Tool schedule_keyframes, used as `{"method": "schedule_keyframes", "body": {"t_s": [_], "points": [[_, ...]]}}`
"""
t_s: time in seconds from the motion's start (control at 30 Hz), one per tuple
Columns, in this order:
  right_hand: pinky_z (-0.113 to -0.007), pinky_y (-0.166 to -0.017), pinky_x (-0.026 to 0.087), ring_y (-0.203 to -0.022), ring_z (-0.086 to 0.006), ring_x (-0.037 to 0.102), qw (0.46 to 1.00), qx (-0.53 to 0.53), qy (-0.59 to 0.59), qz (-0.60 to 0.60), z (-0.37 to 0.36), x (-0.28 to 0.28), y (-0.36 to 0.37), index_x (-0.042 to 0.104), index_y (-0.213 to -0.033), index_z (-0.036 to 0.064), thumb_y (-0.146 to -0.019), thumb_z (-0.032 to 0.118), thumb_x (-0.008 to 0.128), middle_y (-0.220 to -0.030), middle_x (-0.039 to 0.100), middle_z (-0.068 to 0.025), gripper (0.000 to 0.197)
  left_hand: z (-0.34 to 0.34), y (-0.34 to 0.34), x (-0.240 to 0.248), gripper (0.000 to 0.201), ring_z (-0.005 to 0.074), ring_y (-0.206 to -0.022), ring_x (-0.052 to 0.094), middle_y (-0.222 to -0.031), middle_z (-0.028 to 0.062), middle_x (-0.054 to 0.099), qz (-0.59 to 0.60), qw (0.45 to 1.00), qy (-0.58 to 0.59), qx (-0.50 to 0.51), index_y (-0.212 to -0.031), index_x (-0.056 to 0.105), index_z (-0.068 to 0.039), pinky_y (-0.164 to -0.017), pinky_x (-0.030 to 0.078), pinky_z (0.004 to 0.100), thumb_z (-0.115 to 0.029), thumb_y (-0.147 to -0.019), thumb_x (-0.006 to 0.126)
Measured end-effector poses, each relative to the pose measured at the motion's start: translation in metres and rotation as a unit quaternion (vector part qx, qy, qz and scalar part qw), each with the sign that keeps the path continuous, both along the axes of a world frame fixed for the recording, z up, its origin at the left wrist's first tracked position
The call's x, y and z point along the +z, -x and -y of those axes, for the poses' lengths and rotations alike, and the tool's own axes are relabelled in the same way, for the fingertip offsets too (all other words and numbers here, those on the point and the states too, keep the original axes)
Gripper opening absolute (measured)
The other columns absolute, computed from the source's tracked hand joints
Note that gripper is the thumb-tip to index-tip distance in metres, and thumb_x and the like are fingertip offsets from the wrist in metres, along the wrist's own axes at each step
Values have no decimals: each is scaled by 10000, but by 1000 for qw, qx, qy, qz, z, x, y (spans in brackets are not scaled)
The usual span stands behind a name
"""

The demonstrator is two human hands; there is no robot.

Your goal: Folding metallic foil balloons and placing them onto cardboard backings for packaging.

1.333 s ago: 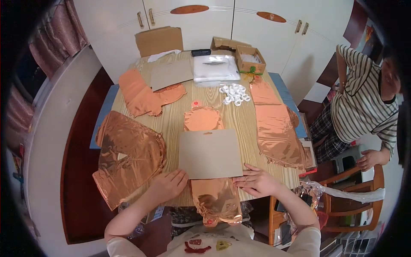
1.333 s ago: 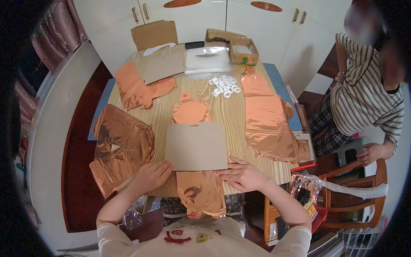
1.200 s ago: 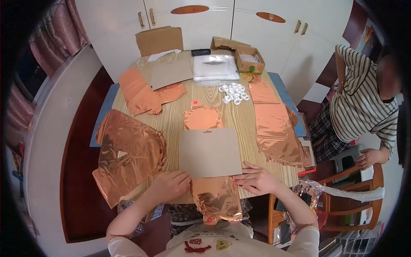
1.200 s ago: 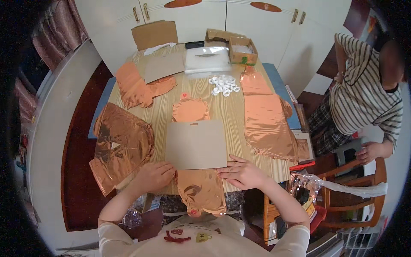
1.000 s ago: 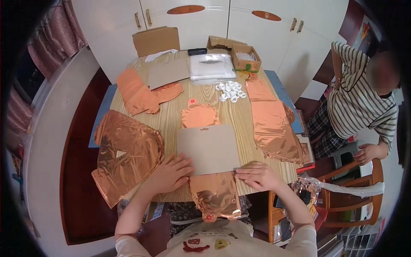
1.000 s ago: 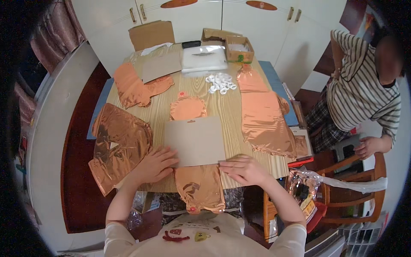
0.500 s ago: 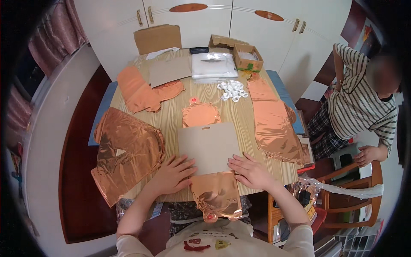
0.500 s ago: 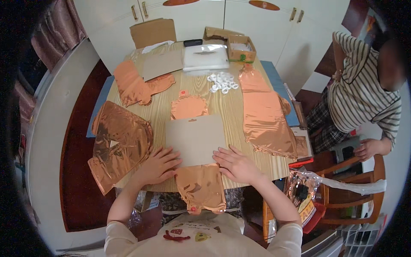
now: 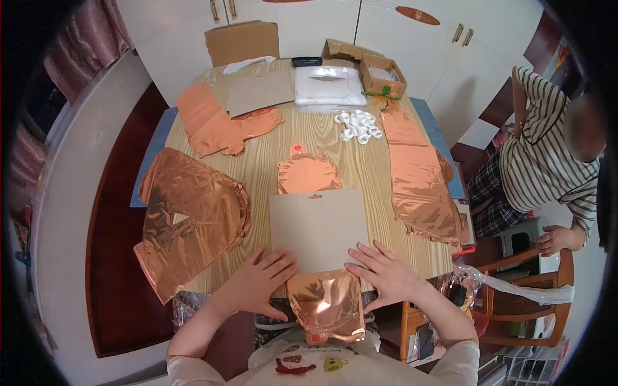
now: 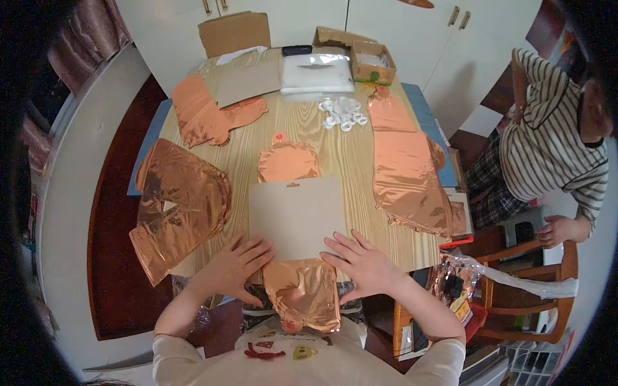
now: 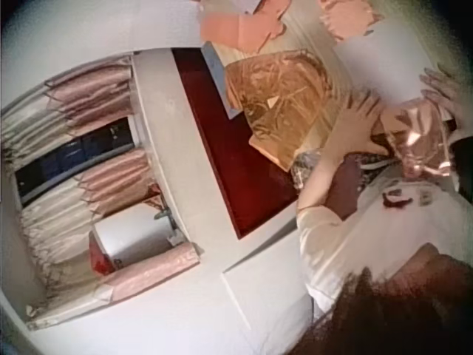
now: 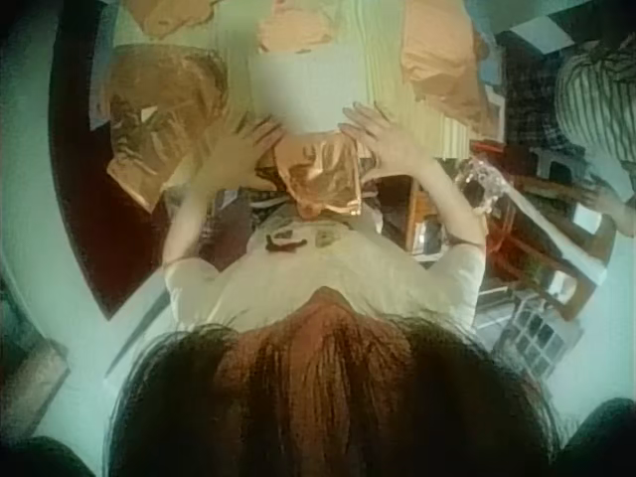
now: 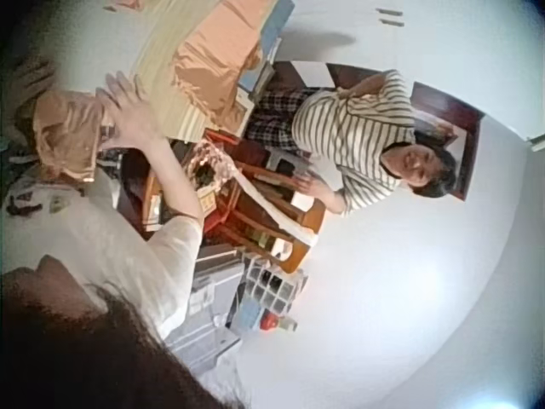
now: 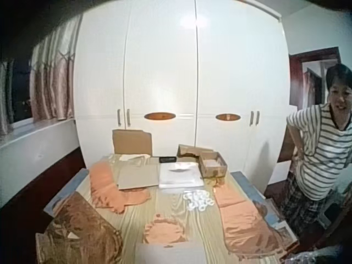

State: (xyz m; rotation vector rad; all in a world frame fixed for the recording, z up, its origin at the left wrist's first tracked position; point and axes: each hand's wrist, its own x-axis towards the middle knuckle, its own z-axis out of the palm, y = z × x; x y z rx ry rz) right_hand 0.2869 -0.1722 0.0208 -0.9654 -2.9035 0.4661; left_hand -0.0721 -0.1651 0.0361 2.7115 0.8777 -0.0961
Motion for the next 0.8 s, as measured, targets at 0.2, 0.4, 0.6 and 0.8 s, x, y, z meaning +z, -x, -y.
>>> {"method": "schedule_keyframes", "body": {"t_s": [0.2, 0.4, 0.6, 0.8], "points": [[-549, -1182, 182, -1431, -323, 324, 993, -17, 85, -80, -8, 3, -4, 375, -1468, 60, -728, 698, 673, -1516, 398, -128, 1021, 9, 0, -10, 1041, 328, -1434, 309, -1540, 148, 345, 9, 1000, -12, 22, -1477, 372, -60, -1173, 180, 552, -752, -733, 594], [-550, -1184, 183, -1441, -316, 307, 998, -15, 50, -43, -17, -1, -1, 390, -1463, 82, -731, 653, 697, -1526, 388, -104, 978, 10, -4, -9, 967, 317, -1420, 338, -1510, 153, 388, 33, 998, -26, 42, -1437, 430, -54, -1160, 210, 550, -724, -761, 601], [-535, -1160, 263, -1412, -315, 341, 999, -28, -35, 8, -2, 5, 13, 434, -1437, 118, -672, 539, 772, -1480, 427, -91, 937, 9, -2, -10, 950, 327, -1440, 303, -1550, 154, 328, -9, 999, -18, 32, -1470, 404, -114, -1173, 182, 558, -590, -712, 724], [-516, -1155, 289, -1362, -312, 406, 996, -53, -62, -25, 8, -9, 14, 457, -1415, 87, -706, 493, 750, -1424, 486, -93, 868, 7, 0, -17, 870, 311, -1455, 284, -1559, 130, 324, -2, 999, -8, 33, -1464, 412, -135, -1179, 163, 565, -476, -733, 737]]}}
